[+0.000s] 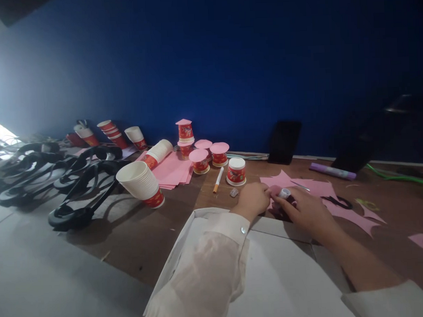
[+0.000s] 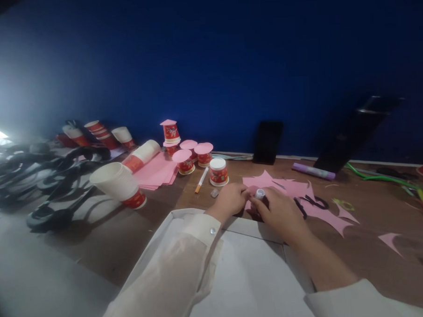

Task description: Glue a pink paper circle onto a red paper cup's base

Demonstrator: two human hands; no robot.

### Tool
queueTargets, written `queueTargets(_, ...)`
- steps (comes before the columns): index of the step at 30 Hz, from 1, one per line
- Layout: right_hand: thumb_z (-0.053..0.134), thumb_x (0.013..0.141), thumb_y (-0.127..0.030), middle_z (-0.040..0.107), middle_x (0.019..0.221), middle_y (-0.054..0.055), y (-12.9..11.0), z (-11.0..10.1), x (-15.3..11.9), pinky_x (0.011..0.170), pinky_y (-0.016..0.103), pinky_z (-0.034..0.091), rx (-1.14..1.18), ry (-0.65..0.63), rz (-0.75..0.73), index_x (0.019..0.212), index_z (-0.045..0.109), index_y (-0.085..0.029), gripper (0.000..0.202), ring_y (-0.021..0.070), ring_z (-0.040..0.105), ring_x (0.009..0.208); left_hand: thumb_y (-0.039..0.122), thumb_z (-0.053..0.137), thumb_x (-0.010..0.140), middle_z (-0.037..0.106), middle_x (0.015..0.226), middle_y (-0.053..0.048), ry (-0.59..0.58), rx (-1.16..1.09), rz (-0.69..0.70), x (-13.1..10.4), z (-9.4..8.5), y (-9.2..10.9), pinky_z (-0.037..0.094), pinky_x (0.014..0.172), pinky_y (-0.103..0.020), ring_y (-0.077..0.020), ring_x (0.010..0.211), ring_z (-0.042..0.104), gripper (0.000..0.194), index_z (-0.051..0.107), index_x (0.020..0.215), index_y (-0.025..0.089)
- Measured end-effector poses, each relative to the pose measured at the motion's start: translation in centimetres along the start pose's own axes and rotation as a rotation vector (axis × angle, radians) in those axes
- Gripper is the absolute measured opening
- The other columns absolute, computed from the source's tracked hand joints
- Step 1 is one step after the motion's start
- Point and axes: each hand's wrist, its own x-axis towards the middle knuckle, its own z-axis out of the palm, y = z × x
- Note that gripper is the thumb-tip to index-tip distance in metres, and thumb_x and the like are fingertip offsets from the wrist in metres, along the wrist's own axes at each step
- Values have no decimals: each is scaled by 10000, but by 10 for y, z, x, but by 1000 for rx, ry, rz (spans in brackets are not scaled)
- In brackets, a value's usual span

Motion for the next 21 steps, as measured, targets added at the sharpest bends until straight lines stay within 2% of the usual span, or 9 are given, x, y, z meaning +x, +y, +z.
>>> queueTargets(9, 494, 904, -548, 709, 866, 71, -6, -5, -4, 652, 330, 398, -23, -12, 12, 795, 627, -237, 355, 252, 641, 799, 267, 442, 958, 773, 1053, -103, 11, 13, 5, 0, 1, 0, 505, 844, -306, -221, 975, 693, 335, 767, 978, 186)
queueTargets(12, 513, 897, -554, 711, 826, 57, -6, -7, -8, 633, 324, 406, 56, 2, 21, 768, 634, -243, 358, 234, 637, 748, 294, 446, 962, 775, 1040, -103, 9, 5, 0, 1, 2, -1, 504, 819, -302, -222, 955, 694, 341, 769, 977, 188)
queueTargets(14, 518, 887, -573, 713, 808, 54, -6, -12, -12, 649, 331, 430, 170, 84, 61, 772, 645, -245, 371, 231, 635, 734, 330, 432, 977, 776, 1029, -103, 19, 1, 0, 2, 3, -1, 503, 812, -300, -223, 944, 694, 368, 772, 977, 192)
queueTargets(18, 532, 873, -621, 720, 871, 75, -5, -25, -22, 740, 369, 469, 379, 438, 241, 893, 666, -237, 407, 252, 648, 800, 334, 427, 978, 775, 1041, -98, 7, 16, -15, 4, 6, -2, 500, 813, -298, -225, 954, 694, 373, 777, 978, 204)
queueTargets(19, 539, 874, -621, 720, 883, 78, -5, -27, -23, 755, 372, 471, 399, 491, 262, 912, 666, -236, 407, 255, 651, 815, 329, 428, 976, 775, 1040, -94, 7, 18, -15, 4, 7, -3, 499, 808, -295, -224, 954, 694, 369, 776, 973, 207)
queueTargets(21, 549, 881, -605, 718, 866, 75, -4, -25, -23, 757, 367, 469, 388, 500, 237, 898, 667, -236, 388, 252, 651, 814, 332, 421, 981, 775, 1025, -90, 23, 17, 2, 4, 8, -4, 498, 806, -294, -221, 948, 694, 374, 773, 959, 207)
